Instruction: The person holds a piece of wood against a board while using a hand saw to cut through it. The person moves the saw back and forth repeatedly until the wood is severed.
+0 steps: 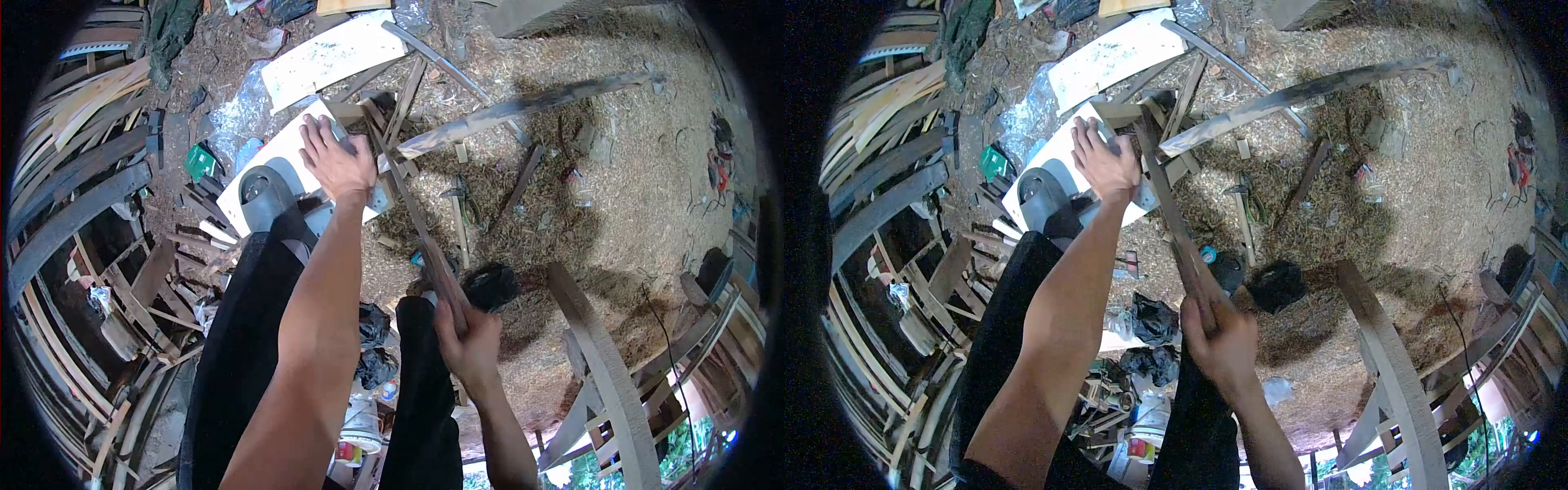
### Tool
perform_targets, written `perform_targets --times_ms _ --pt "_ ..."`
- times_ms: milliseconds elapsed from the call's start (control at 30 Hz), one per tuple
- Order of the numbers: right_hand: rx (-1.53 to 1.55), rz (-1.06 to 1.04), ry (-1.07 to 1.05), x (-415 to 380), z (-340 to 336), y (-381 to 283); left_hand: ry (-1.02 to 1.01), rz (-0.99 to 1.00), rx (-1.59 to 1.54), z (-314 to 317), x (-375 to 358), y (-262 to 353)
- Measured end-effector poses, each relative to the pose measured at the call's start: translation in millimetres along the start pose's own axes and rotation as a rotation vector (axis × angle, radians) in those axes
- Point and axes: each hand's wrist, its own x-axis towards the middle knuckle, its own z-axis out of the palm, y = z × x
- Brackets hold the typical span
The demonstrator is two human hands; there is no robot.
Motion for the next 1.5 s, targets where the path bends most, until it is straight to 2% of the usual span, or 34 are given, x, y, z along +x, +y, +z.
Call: perform_targets --times_ms 33,167,300,367,433,533,567,633,700,733,767,867,900,967,1000,1067,1133,1200,1267,1300,1367,1467,1500 --pt "0.056 -0.058 0.074 22 16 -1 -0.014 -0.005 -0.012 -2 0 2" --pt "-0.059 -0.028 0.038 104 62 -14 -0.018 0.009 -0.021 -3 0 4" --pt "-0.024 0.073 -0.038 79 40 -28 -0.027 -0.007 -0.032 -4 0 3" --pt "0.011 -0.095 0.088 32 23 -10 -0.025 -0.002 -0.038 -5 -2 4" --pt "0.120 0.016 0.042 -14 0 0 -0.005 0.005 -0.037 -5 -2 4" --pt "0.045 0.047 -0.036 -18 -7 -1 -0.018 -0.011 -0.015 -3 0 3" --pt "0.058 -0.015 0.055 -2 7 -5 -0.002 0.006 -0.028 -3 -1 3" --pt "-0.027 0.012 0.039 51 39 4 -0.013 0.002 -0.031 -4 -1 2" --pt "-0.028 -0.120 0.062 115 67 -15 -0.012 0.015 -0.032 -3 0 1" --pt "-0.069 -0.025 0.085 133 79 -23 -0.007 0.018 -0.029 -1 1 -1" --pt "-0.097 -0.063 0.093 140 85 -29 -0.010 0.017 -0.038 2 2 -3" --pt "-0.095 0.004 0.062 115 70 -35 -0.043 -0.010 -0.065 -3 -2 2" --pt "-0.115 -0.029 0.043 95 64 -20 -0.038 -0.007 -0.053 -4 -2 4" --pt "-0.003 0.063 0.004 42 30 -20 -0.029 -0.007 -0.036 -4 0 2" --pt "0.060 0.017 0.019 11 19 -5 -0.013 -0.001 -0.026 -2 -1 1" --pt "-0.019 0.180 -0.122 -41 -13 6 -0.030 -0.022 -0.042 -6 0 4" --pt "-0.050 0.162 -0.061 -40 -9 1 -0.042 -0.033 -0.033 -7 -2 1" --pt "-0.038 0.060 0.054 -17 4 -2 -0.040 -0.025 -0.040 -4 2 5" --pt "-0.004 -0.082 0.095 42 35 -2 -0.046 -0.026 -0.027 -3 0 2" --pt "-0.136 -0.027 0.039 73 48 -8 -0.057 -0.024 -0.039 -6 0 3" --pt "-0.008 -0.052 0.009 118 66 -20 -0.060 -0.026 -0.033 -5 0 4" --pt "-0.023 0.015 -0.028 105 60 -17 -0.077 -0.021 -0.016 -6 -2 -1" --pt "-0.008 -0.078 0.039 81 49 -24 -0.069 -0.020 -0.020 -4 0 1"
